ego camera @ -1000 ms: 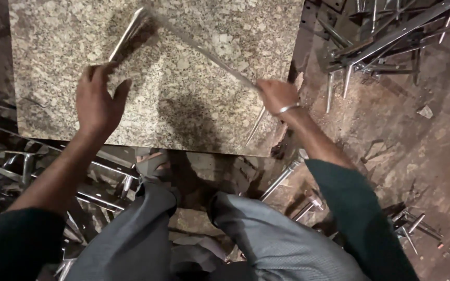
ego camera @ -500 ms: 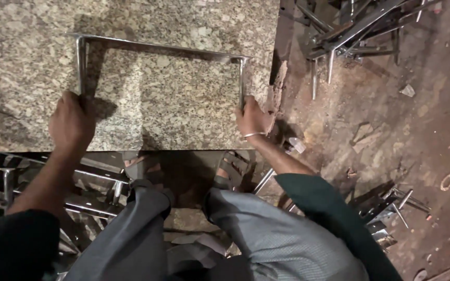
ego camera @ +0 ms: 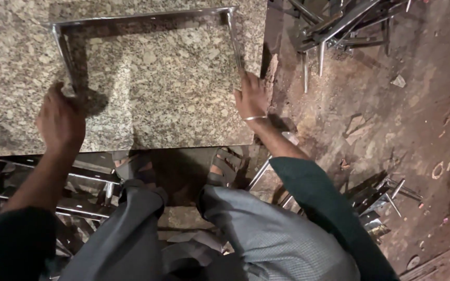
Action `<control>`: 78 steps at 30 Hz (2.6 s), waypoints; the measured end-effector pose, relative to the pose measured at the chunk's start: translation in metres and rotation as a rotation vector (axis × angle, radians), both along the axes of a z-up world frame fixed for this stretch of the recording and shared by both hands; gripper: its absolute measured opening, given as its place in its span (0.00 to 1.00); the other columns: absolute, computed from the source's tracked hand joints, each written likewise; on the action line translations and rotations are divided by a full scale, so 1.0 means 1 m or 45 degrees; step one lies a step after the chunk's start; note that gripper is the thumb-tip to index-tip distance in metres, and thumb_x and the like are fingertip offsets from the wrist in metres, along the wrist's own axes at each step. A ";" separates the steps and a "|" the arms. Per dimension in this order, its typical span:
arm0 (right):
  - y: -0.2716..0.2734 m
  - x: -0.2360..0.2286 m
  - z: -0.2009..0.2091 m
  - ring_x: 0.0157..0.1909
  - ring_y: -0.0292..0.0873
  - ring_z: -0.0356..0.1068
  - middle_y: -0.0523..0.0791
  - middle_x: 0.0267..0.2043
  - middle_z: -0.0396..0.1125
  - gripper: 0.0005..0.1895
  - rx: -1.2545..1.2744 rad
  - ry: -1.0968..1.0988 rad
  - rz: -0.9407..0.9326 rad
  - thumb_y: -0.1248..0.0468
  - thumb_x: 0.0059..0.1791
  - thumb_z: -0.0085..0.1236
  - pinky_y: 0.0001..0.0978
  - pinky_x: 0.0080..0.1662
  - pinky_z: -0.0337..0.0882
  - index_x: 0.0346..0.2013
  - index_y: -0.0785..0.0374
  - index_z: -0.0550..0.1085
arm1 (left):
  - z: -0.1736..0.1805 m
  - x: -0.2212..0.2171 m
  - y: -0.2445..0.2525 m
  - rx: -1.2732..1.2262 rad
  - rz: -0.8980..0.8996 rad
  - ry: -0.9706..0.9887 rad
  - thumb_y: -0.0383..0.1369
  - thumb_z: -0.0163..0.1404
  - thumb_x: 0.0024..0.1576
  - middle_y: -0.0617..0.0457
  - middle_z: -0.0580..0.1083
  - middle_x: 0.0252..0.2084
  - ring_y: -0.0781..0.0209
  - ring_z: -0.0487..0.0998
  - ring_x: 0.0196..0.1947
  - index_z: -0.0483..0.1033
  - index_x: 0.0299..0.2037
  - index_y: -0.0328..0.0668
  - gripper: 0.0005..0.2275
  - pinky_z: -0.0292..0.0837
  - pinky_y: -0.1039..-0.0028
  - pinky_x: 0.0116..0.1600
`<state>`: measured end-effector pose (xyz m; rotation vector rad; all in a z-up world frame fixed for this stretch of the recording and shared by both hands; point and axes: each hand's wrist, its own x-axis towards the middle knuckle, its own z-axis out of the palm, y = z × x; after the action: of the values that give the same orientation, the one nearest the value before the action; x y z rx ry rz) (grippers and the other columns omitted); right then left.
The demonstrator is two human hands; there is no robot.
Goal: Fabricating and testing the fit of metal brackets/strips against a template on a stone slab.
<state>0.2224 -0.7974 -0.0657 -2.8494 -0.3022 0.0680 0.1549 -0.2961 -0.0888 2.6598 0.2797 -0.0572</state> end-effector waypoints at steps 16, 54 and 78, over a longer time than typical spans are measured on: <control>0.005 0.001 0.018 0.62 0.58 0.59 0.54 0.65 0.59 0.39 -0.127 0.100 -0.016 0.55 0.51 0.61 0.53 0.60 0.66 0.73 0.63 0.59 | 0.014 -0.042 -0.012 0.248 -0.276 -0.008 0.31 0.50 0.68 0.46 0.67 0.61 0.43 0.66 0.59 0.75 0.48 0.43 0.04 0.64 0.55 0.65; 0.008 0.065 0.017 0.68 0.63 0.55 0.59 0.69 0.53 0.51 -0.185 0.231 0.125 0.54 0.46 0.71 0.53 0.66 0.65 0.76 0.59 0.51 | 0.060 0.064 0.003 0.332 -0.271 0.253 0.38 0.46 0.67 0.37 0.65 0.64 0.34 0.64 0.61 0.67 0.73 0.44 0.23 0.73 0.46 0.50; 0.007 0.087 -0.001 0.64 0.63 0.62 0.61 0.63 0.63 0.38 0.011 0.157 0.146 0.55 0.42 0.72 0.52 0.62 0.66 0.63 0.65 0.70 | -0.028 0.111 0.025 -0.071 0.162 0.278 0.45 0.54 0.65 0.35 0.78 0.39 0.33 0.78 0.42 0.77 0.44 0.38 0.15 0.71 0.45 0.47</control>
<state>0.3099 -0.7901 -0.0671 -2.8021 -0.4376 0.2631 0.2657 -0.2706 -0.1173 2.5756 0.5093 -0.3111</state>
